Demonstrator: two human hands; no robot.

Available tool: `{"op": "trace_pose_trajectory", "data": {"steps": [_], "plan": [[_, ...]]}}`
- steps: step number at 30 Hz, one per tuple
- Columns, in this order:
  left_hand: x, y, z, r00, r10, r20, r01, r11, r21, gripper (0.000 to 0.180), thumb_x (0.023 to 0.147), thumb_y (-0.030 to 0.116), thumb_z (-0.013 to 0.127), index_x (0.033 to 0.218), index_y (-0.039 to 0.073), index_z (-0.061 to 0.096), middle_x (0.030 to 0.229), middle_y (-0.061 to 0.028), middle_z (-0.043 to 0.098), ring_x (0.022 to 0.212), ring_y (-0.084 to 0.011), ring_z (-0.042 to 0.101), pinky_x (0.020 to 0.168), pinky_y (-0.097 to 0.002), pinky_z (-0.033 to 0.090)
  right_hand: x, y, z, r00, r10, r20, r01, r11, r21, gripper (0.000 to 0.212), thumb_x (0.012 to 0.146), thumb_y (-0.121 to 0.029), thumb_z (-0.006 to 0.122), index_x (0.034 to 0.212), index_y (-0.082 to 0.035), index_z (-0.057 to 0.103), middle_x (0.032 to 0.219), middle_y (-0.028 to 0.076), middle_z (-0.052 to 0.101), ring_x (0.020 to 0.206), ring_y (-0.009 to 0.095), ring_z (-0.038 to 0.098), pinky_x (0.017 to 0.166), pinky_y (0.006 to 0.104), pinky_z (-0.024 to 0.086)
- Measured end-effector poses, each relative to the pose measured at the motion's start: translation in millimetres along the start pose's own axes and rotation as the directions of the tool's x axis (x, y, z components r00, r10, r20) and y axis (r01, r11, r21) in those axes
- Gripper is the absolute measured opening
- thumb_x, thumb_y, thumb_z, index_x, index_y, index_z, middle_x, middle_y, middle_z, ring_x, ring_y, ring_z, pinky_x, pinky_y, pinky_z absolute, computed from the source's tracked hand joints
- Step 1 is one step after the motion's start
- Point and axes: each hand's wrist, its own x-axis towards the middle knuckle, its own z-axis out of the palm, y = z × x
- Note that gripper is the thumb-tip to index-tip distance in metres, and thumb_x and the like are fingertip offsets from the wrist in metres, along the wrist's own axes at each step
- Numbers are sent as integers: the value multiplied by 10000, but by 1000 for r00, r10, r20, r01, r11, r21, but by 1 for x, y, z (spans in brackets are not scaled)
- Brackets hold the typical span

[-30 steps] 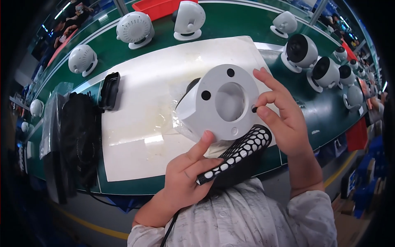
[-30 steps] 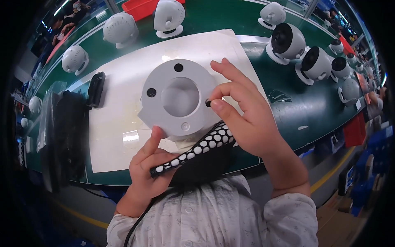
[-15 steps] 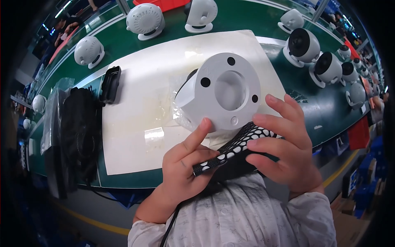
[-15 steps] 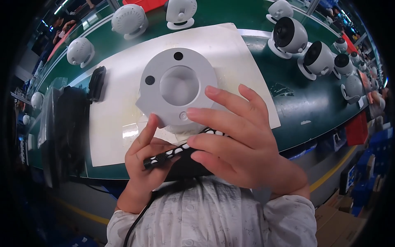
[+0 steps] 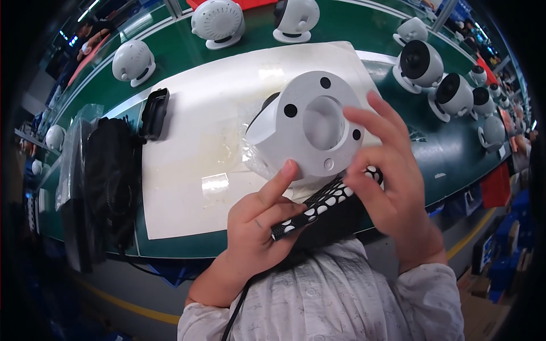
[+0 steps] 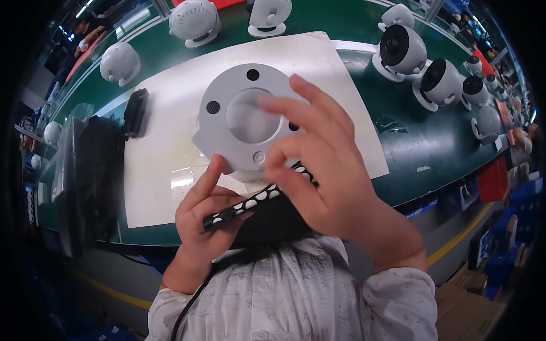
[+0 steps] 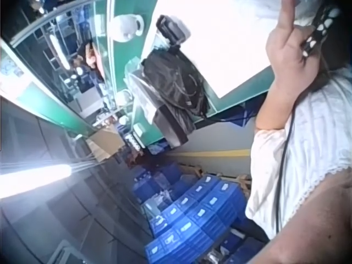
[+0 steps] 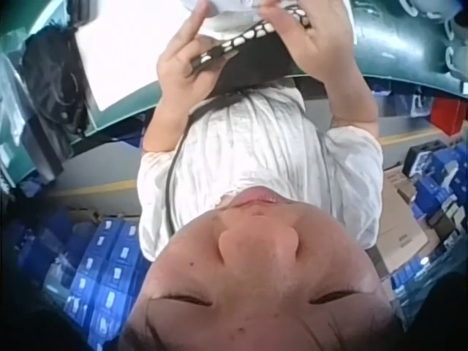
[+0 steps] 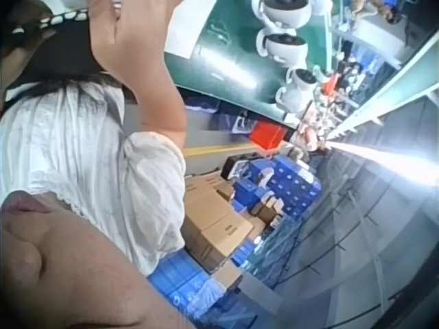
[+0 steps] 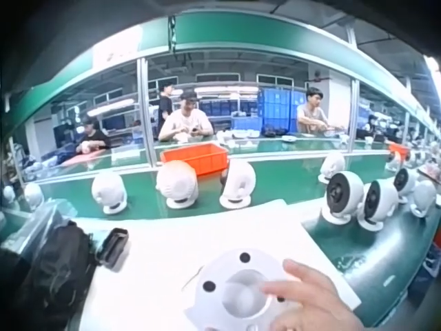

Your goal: Assembling security camera components by applying small adhesive pads and organizing housings on an assembly line.

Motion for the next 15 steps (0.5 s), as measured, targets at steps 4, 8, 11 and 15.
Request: {"op": "trace_pose_trajectory", "data": {"steps": [4, 8, 11, 15], "plan": [[-1, -4, 5, 998, -2, -57, 2, 1000, -11, 234, 503, -11, 648, 729, 23, 595, 1179, -167, 481, 601, -168, 543, 559, -237, 428, 6, -2, 7, 995, 88, 45, -90, 995, 31, 81, 722, -49, 590, 769, -66, 526, 1264, 152, 379, 1240, 335, 233, 947, 383, 233], [-1, -7, 6, 997, 14, -75, -17, 999, -38, 239, 500, -11, 642, 732, 28, 598, 1176, -165, 484, 588, -169, 541, 548, -239, 427, 5, -2, 6, 989, 124, 78, -129, 990, 56, 71, 734, -47, 582, 773, -68, 527, 1297, 169, 335, 1253, 338, 205, 955, 378, 222], [0, -5, 5, 998, 24, -65, -24, 1000, -9, 237, 501, -11, 637, 731, 28, 597, 1172, -166, 487, 576, -170, 539, 538, -241, 425, 5, -1, 6, 987, 128, 92, -137, 986, 91, 63, 741, -53, 577, 779, -63, 528, 1299, 175, 331, 1255, 342, 200, 960, 379, 217], [0, -5, 4, 998, 33, -61, -34, 999, -10, 233, 502, -9, 638, 729, 27, 595, 1168, -164, 492, 585, -172, 544, 532, -243, 423, 5, 1, 6, 989, 125, 75, -135, 982, 135, 61, 746, -56, 574, 787, -58, 529, 1300, 180, 328, 1253, 340, 207, 961, 380, 215]]}}
